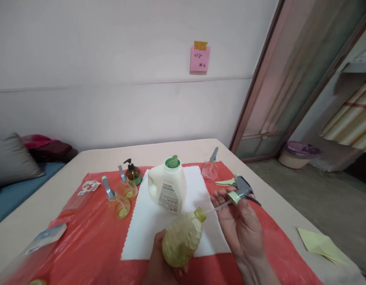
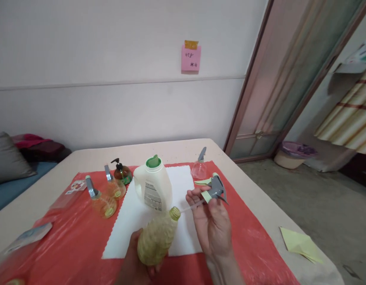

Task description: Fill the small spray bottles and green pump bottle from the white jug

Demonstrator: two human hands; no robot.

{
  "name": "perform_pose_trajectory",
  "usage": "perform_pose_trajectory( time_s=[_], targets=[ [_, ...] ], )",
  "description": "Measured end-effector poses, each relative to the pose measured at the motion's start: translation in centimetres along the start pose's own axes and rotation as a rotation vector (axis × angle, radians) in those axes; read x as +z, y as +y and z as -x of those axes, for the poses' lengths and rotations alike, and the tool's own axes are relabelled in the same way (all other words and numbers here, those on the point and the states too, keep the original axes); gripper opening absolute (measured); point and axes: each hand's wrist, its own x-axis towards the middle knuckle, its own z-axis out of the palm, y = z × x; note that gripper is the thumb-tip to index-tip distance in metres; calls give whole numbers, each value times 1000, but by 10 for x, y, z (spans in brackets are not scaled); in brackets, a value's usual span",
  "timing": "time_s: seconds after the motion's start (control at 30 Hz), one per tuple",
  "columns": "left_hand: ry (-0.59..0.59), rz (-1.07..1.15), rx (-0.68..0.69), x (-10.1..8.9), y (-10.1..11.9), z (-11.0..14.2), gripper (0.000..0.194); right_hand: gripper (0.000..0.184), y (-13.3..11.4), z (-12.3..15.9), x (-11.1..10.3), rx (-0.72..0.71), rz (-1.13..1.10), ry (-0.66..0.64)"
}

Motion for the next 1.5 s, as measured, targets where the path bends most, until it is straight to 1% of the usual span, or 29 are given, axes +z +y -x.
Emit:
perform_pose_trajectory(
  time_s=[0.07,0.17,0.23,0.3,0.33,0.4,0.5,0.57,0.63,0.73,0.83,0.97,1.1,1.3,1.5],
  targets=[
    [66,-26,16,3,3,0,51,39,-3,-7,-6,-14,-14,62],
    [188,-16,138,6,14,3,38,34,-6,-22,-20,-113,-31,250],
    [217,0,227,7,25,7,31,31,-6,-31,-29,-161,-47,386],
    [234,5,263,6,37,14,29,32,-3,-36,-33,-183,-39,454],
    [243,9,278,6,43,18,30,34,0,-36,-33,-186,-21,455],
    [237,25,328,8,55,27,34,42,8,-34,-31,-172,34,407],
    [202,37,472,15,72,41,41,52,22,-27,-26,-95,82,316],
    [199,13,566,23,83,47,49,50,28,-24,-25,-49,80,280],
    [208,-31,655,31,94,51,53,47,32,-22,-25,-27,77,265],
    [238,-144,768,45,114,53,54,46,34,-21,-26,-21,99,252],
    [277,-300,837,56,136,52,53,46,32,-18,-24,3,124,218],
    [344,-429,864,70,162,52,49,49,30,-15,-20,32,156,187],
    [328,-515,862,79,180,49,49,54,29,-13,-18,48,189,182],
    [306,-555,821,79,196,38,46,62,26,-13,-15,78,185,211],
    [339,-567,843,88,209,30,47,58,25,-13,-16,87,186,206]
  ],
)
